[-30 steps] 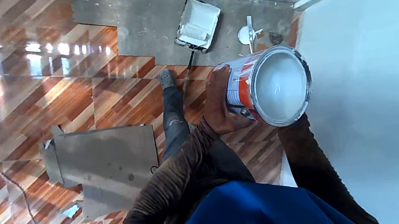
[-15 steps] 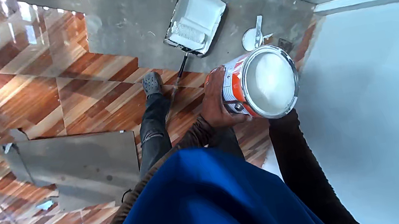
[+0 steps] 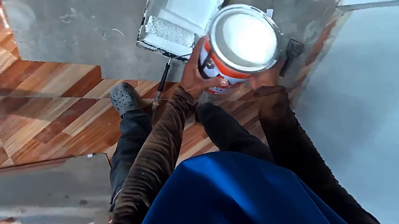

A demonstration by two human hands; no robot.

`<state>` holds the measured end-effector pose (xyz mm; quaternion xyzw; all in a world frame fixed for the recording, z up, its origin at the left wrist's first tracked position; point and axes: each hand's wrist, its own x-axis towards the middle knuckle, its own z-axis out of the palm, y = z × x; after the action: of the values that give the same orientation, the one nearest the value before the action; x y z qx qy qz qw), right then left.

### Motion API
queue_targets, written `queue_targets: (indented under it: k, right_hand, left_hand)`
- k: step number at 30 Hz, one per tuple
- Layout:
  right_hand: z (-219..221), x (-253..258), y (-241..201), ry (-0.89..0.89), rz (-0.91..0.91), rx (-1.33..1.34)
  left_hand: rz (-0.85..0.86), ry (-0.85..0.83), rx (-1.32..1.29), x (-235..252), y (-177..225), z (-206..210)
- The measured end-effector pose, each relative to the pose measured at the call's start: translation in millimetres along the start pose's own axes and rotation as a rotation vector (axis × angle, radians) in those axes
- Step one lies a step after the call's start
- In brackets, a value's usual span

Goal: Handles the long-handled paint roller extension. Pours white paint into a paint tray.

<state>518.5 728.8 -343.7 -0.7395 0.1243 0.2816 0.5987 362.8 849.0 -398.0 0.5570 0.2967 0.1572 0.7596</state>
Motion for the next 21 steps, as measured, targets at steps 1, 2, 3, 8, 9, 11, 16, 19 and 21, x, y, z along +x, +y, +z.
queue_targets:
  k: [1,2,3,8,9,11,16,19,21]
  right_hand:
    - [11,6,-1,0.029,0.016,-0.019]
    - [21,10,-4,0.051,0.035,-0.025]
    - [26,12,-7,0.033,0.047,-0.01]
    - [35,10,-15,-0.105,0.044,0.12]
    - [34,10,-14,-0.131,0.038,0.127]
    - [33,11,-11,-0.186,0.025,0.124]
    - [24,6,-8,-0.27,0.054,-0.043]
    - [35,28,-6,-0.167,0.062,-0.075]
    - [33,34,-5,-0.144,0.076,-0.142]
  left_hand:
    - [0.008,-0.005,-0.019,7,-4,-6]
    - [0.012,-0.013,-0.036,12,-5,-11]
    - [0.007,-0.018,-0.038,15,-5,-15]
    - [0.031,-0.058,-0.141,22,0,-31]
    - [0.029,-0.068,-0.159,20,-1,-32]
    - [0.026,-0.05,-0.154,17,-3,-34]
    - [-0.062,-0.001,-0.207,15,-14,-29]
    - [-0.124,0.006,-0.255,19,-25,-20]
    - [-0.176,0.021,-0.295,18,-30,-11]
